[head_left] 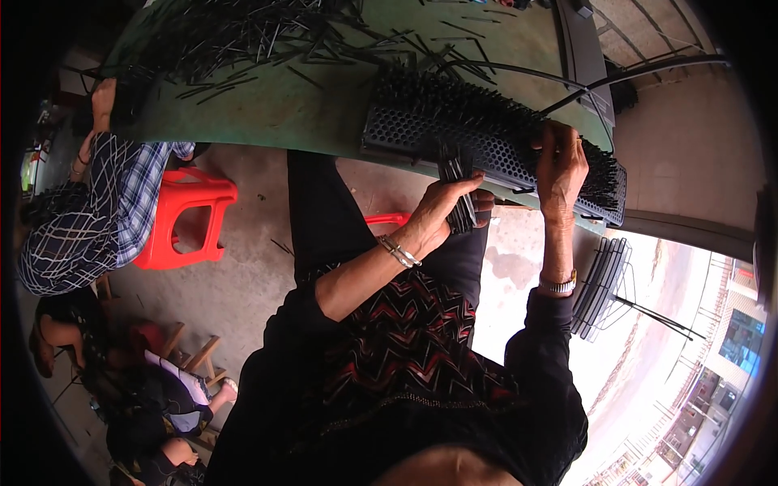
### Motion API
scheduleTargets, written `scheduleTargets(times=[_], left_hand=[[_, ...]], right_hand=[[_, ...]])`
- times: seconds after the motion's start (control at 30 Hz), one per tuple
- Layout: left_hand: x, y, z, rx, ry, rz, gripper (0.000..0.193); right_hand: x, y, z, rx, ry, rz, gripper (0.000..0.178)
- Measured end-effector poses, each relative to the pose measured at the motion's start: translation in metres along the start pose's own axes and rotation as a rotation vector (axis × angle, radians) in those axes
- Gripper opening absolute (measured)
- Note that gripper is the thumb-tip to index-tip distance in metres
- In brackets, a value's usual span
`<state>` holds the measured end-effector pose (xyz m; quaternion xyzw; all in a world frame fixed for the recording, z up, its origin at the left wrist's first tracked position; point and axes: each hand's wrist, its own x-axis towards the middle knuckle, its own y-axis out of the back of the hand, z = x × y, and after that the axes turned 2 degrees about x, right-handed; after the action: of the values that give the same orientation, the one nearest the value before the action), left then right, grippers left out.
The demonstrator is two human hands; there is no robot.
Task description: Inserting bundles of black bristles into a perforated base to assemble a brush.
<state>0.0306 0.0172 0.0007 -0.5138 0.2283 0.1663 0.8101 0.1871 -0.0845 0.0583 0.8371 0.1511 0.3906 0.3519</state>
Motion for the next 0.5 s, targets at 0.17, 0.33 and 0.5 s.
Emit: scheduleTargets(times=[0.17, 0.33, 0.5], left_hand=[[0.0021, -0.0026, -0.0015, -0.003, 0.01, 0.019, 0.03], [0.0024, -0.0014, -0.0024, -0.006, 0.001, 0.015, 0.028], [0.0023, -0.0036, -0.0041, 0.0, -0.035, 0.076, 0.023]], right_hand=[[0.0018, -0.0008, -0.0006, -0.016, 0.062, -0.013, 0.008], [0.0033, -0.0015, 0.0016, -0.002, 0.066, -0.056, 0.007], [0.0042, 0.0011, 0.0016, -0.017, 0.091, -0.058, 0.007]])
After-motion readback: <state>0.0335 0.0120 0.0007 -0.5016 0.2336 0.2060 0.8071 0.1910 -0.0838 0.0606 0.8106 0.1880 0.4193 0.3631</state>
